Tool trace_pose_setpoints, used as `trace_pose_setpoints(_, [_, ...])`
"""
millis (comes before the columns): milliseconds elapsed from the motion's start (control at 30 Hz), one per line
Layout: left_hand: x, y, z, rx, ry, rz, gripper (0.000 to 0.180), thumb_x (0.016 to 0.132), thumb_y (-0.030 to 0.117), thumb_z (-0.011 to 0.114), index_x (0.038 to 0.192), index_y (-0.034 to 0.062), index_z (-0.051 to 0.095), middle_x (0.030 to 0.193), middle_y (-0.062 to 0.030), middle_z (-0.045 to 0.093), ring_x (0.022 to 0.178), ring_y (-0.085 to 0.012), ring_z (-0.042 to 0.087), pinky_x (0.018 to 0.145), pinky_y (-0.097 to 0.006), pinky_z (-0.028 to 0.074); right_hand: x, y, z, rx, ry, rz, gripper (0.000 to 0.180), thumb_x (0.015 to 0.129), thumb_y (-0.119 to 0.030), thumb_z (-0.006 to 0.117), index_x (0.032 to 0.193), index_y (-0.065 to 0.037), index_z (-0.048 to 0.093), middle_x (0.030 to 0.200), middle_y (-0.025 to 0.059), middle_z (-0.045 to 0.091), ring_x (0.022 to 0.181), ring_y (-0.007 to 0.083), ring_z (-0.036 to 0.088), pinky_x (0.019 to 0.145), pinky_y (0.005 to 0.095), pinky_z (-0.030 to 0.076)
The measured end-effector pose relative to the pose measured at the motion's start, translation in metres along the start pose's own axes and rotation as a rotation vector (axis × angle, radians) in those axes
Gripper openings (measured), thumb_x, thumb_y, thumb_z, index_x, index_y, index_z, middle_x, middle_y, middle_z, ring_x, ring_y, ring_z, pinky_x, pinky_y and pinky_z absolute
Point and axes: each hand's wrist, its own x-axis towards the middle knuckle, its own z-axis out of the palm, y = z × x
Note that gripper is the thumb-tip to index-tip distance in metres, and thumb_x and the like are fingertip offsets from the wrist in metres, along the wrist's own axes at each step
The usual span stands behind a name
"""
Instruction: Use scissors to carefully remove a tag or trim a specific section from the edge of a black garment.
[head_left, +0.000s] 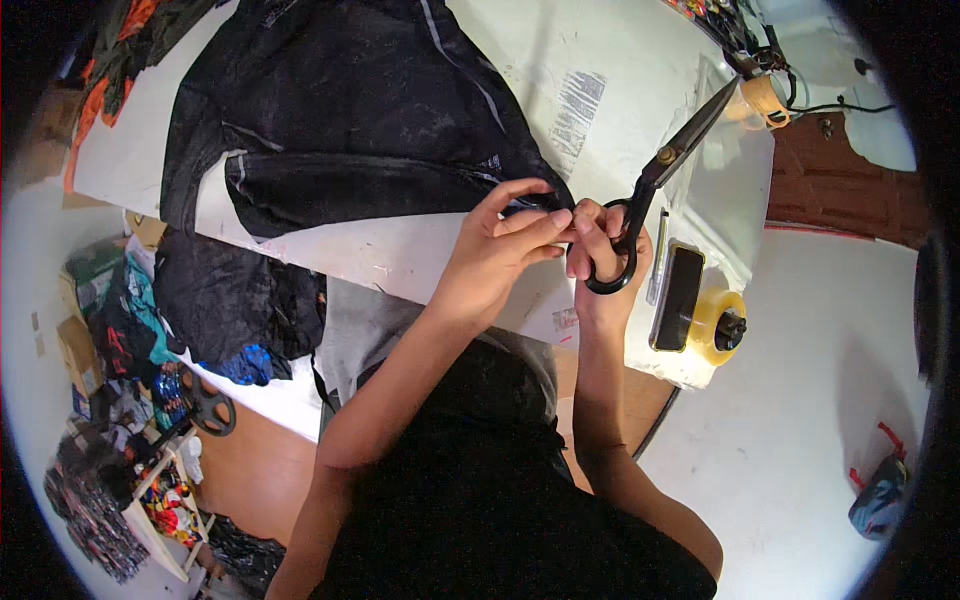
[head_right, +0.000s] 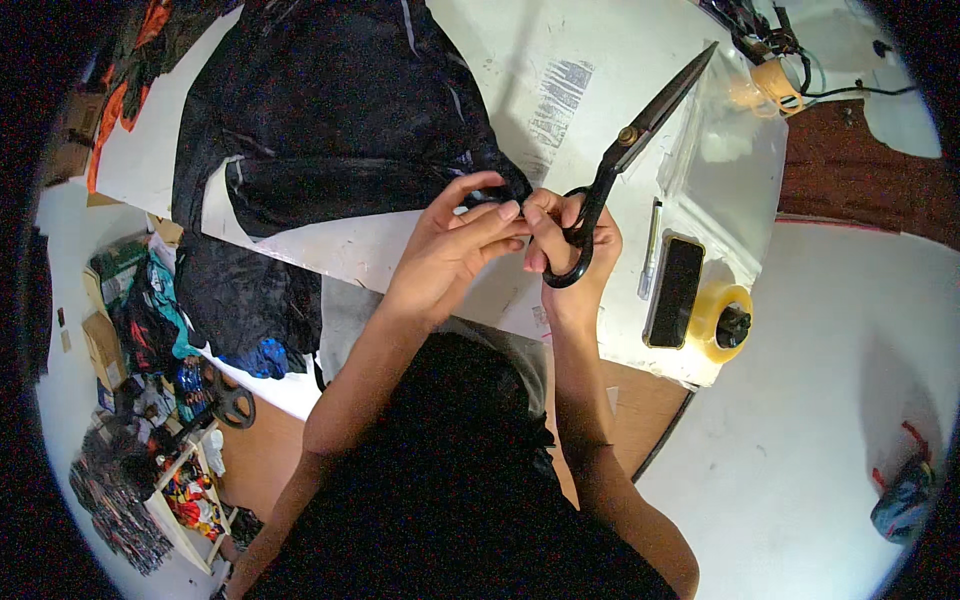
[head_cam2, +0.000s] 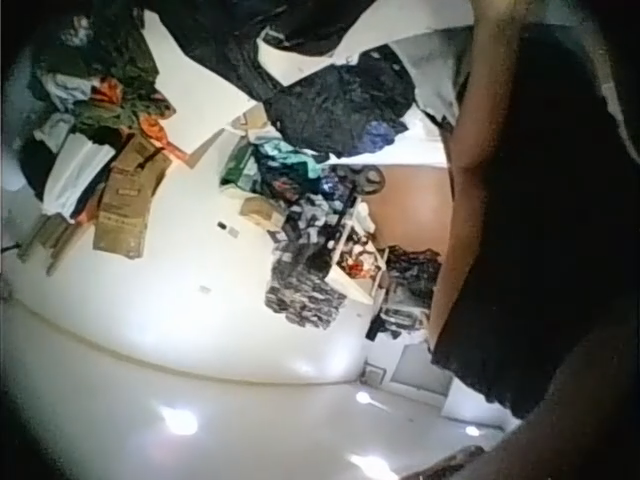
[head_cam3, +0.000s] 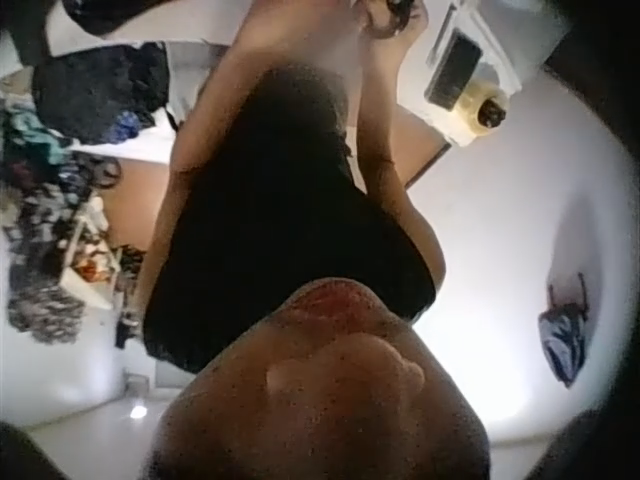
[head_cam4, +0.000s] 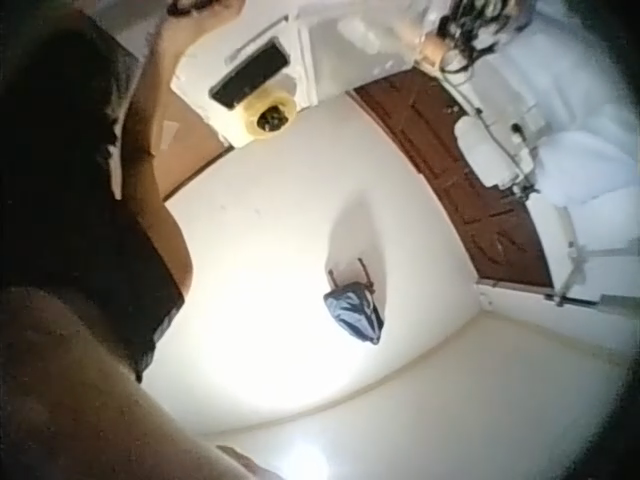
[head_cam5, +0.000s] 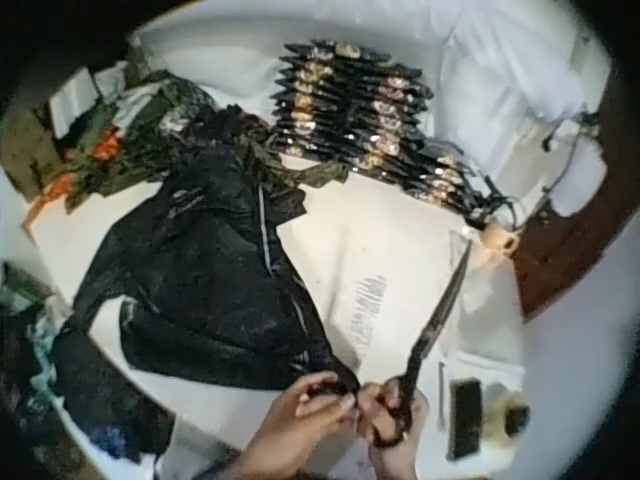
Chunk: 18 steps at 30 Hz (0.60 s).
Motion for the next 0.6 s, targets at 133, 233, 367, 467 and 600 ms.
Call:
trace_pose_setpoints(133, [0.005, -0.014, -0.006, -0.327, 0.033, -0.007, 0.029, 0.087, 0.006, 0.055, 0.115, 0.0024, 0.048, 0.097, -0.0093, 0.061, 0.087, -0.0179, 0.061, 0.082, -0.034, 0.049, -0.002, -0.005, 0.004, 0.019, 0.034, -0.017, 0.026, 0.073, 0.007, 0.063, 0.071, -0.007, 0.042, 0.080, 0.0173, 0.061, 0.038, 0.0070, 0.044, 0.034, 0.0197, 0.036])
trace_pose_setpoints(233, [0.004, -0.013, -0.006, -0.388, 0.078, 0.090, 0.025, 0.087, 0.004, 0.056, 0.111, 0.0003, 0.053, 0.091, -0.0062, 0.059, 0.087, -0.0137, 0.059, 0.082, -0.031, 0.048, -0.002, -0.006, 0.002, 0.017, 0.038, -0.030, 0.025, 0.073, 0.007, 0.063, 0.072, -0.007, 0.042, 0.080, 0.0172, 0.061, 0.038, 0.0070, 0.044, 0.034, 0.0198, 0.036])
trace_pose_setpoints(367, [-0.003, -0.004, 0.003, -0.312, 0.069, 0.246, 0.024, 0.084, 0.004, 0.060, 0.107, -0.0020, 0.056, 0.087, -0.0056, 0.059, 0.085, -0.0104, 0.058, 0.079, -0.028, 0.049, -0.004, -0.003, 0.003, 0.011, 0.023, -0.012, 0.026, 0.073, 0.007, 0.064, 0.072, -0.007, 0.042, 0.078, 0.0170, 0.061, 0.038, 0.0074, 0.044, 0.033, 0.0201, 0.036])
trace_pose_setpoints(467, [-0.006, 0.004, 0.006, -0.157, 0.118, 0.323, 0.027, 0.082, 0.002, 0.062, 0.108, -0.0020, 0.057, 0.089, -0.0075, 0.062, 0.079, -0.0098, 0.059, 0.075, -0.025, 0.050, -0.006, -0.005, 0.007, -0.027, 0.009, -0.006, 0.026, 0.073, 0.006, 0.064, 0.072, -0.007, 0.042, 0.077, 0.0170, 0.061, 0.038, 0.0078, 0.044, 0.033, 0.0199, 0.036])
trace_pose_setpoints(600, [-0.010, 0.018, 0.004, -0.097, 0.134, 0.351, 0.031, 0.079, -0.002, 0.064, 0.109, -0.0021, 0.056, 0.088, -0.0096, 0.064, 0.072, -0.0093, 0.060, 0.072, -0.023, 0.049, -0.013, -0.014, 0.001, -0.170, -0.025, 0.019, 0.026, 0.072, 0.004, 0.067, 0.069, -0.006, 0.043, 0.063, 0.0146, 0.059, 0.034, 0.0087, 0.044, 0.031, 0.0199, 0.034])
